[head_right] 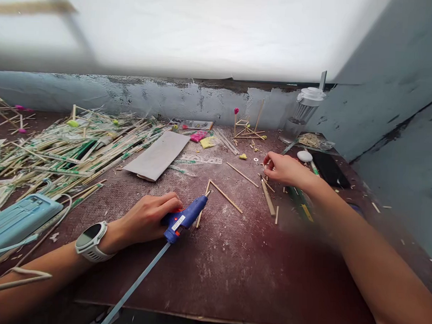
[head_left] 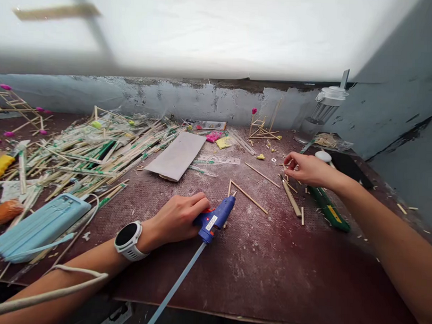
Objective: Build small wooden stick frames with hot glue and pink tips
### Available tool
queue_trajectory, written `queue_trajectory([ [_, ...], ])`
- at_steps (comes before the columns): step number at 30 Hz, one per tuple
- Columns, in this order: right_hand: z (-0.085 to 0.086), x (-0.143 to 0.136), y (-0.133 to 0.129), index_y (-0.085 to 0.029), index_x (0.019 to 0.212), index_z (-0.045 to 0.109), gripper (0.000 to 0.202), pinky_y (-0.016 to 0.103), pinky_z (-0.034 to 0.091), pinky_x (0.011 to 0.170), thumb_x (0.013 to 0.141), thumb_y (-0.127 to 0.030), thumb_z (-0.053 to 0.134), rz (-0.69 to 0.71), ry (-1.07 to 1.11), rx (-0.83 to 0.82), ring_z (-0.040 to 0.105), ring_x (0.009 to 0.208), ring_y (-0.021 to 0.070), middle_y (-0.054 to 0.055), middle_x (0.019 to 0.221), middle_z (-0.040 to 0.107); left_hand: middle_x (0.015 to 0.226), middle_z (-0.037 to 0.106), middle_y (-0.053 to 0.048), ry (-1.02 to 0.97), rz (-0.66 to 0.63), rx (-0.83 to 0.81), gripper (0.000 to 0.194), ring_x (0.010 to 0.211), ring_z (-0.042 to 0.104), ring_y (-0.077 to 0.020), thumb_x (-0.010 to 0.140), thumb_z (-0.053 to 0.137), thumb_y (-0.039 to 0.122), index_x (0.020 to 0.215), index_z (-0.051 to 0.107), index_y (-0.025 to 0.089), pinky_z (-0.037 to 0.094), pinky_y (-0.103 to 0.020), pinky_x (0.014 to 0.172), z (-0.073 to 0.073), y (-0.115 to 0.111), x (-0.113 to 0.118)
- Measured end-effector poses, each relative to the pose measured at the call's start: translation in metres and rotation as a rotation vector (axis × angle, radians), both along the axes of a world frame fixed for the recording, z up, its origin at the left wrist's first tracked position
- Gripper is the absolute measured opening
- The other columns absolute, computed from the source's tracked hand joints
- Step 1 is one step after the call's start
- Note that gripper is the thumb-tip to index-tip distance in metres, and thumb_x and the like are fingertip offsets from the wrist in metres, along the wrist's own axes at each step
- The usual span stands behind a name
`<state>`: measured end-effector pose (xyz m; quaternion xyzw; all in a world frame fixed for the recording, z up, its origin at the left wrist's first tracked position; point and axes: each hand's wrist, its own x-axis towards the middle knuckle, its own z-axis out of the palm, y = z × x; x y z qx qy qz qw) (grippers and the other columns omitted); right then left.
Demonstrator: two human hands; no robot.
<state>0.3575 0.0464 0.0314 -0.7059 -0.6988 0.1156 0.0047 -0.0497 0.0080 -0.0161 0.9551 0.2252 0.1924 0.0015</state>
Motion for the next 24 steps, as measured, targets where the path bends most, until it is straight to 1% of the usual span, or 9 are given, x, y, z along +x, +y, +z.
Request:
queue_trajectory([
  [4, -0.001, -0.005, -0.002, -0.021, 0.117, 0.065, 0.028, 0.031, 0.043, 0.067, 0.092, -0.029, 0.058, 0.006, -0.066, 0.035, 0.07, 0.078, 0.0224, 0.007, 0.099, 0.079, 0.084, 0.064, 0.0, 0.011, 0.007, -0.004, 0.005, 0.061, 0.056, -0.013, 0.091, 0.054, 0.015, 0.093, 0.056, 0.02, 0.041, -0.026, 0.054, 0.001, -0.001, 0.0],
  [7, 0.0, -0.015, -0.005, -0.021, 0.113, 0.066, 0.026, 0.033, 0.043, 0.068, 0.095, -0.036, 0.056, 0.015, -0.089, 0.095, 0.071, 0.082, 0.0244, 0.008, 0.102, 0.079, 0.085, 0.064, 0.0, 0.018, 0.012, -0.01, 0.006, 0.062, 0.056, -0.0128, 0.09, 0.055, 0.015, 0.093, 0.056, 0.02, 0.041, -0.026, 0.055, 0.002, -0.001, 0.001],
  [9, -0.001, -0.025, -0.008, -0.021, 0.103, 0.068, 0.026, 0.034, 0.044, 0.07, 0.097, -0.044, 0.055, 0.085, -0.069, 0.113, 0.071, 0.086, 0.0251, 0.009, 0.102, 0.078, 0.085, 0.064, 0.0, 0.019, 0.013, -0.015, 0.006, 0.062, 0.056, -0.0127, 0.09, 0.055, 0.014, 0.093, 0.055, 0.02, 0.042, -0.026, 0.055, 0.002, -0.001, 0.001],
  [11, -0.003, -0.036, -0.011, -0.022, 0.095, 0.068, 0.028, 0.034, 0.047, 0.074, 0.097, -0.047, 0.057, 0.182, -0.054, 0.097, 0.071, 0.089, 0.0253, 0.009, 0.101, 0.077, 0.085, 0.064, 0.0, 0.022, 0.017, -0.022, 0.007, 0.063, 0.057, -0.0126, 0.09, 0.055, 0.014, 0.093, 0.055, 0.02, 0.042, -0.025, 0.056, 0.002, -0.001, 0.001],
  [12, -0.006, -0.041, -0.013, -0.022, 0.093, 0.068, 0.026, 0.034, 0.047, 0.075, 0.097, -0.046, 0.059, 0.219, -0.062, 0.085, 0.071, 0.091, 0.0254, 0.009, 0.101, 0.077, 0.085, 0.064, 0.0, 0.022, 0.019, -0.025, 0.007, 0.063, 0.057, -0.0125, 0.089, 0.055, 0.014, 0.093, 0.055, 0.02, 0.042, -0.025, 0.056, 0.002, -0.001, 0.001],
  [14, -0.01, -0.05, -0.017, -0.022, 0.092, 0.068, 0.023, 0.034, 0.049, 0.077, 0.098, -0.042, 0.059, 0.243, -0.111, 0.054, 0.071, 0.093, 0.0262, 0.011, 0.102, 0.076, 0.085, 0.063, 0.0, 0.022, 0.023, -0.026, 0.008, 0.063, 0.056, -0.0122, 0.089, 0.056, 0.013, 0.093, 0.055, 0.02, 0.042, -0.025, 0.055, 0.002, -0.001, 0.0],
  [17, -0.016, -0.058, -0.021, -0.02, 0.095, 0.066, 0.022, 0.035, 0.05, 0.08, 0.102, -0.036, 0.053, 0.205, -0.151, 0.003, 0.072, 0.096, 0.0276, 0.014, 0.104, 0.076, 0.084, 0.063, 0.0, 0.022, 0.023, -0.019, 0.008, 0.063, 0.056, -0.0121, 0.089, 0.056, 0.014, 0.093, 0.055, 0.02, 0.041, -0.024, 0.055, 0.002, -0.001, 0.0],
  [21, -0.017, -0.059, -0.021, -0.019, 0.105, 0.063, 0.021, 0.037, 0.051, 0.084, 0.103, -0.037, 0.053, 0.131, -0.115, 0.007, 0.072, 0.102, 0.0304, 0.017, 0.113, 0.075, 0.084, 0.063, 0.0, 0.019, 0.02, -0.006, 0.006, 0.062, 0.056, -0.0124, 0.09, 0.056, 0.015, 0.093, 0.055, 0.02, 0.04, -0.025, 0.055, 0.002, -0.001, 0.0],
  [24, -0.017, -0.056, -0.016, -0.019, 0.104, 0.062, 0.021, 0.037, 0.05, 0.081, 0.104, -0.036, 0.05, 0.091, -0.107, 0.008, 0.072, 0.101, 0.0309, 0.017, 0.112, 0.076, 0.084, 0.064, 0.0, 0.022, 0.022, -0.009, 0.005, 0.063, 0.057, -0.0125, 0.09, 0.056, 0.015, 0.092, 0.055, 0.02, 0.041, -0.025, 0.055, 0.002, -0.001, 0.001],
])
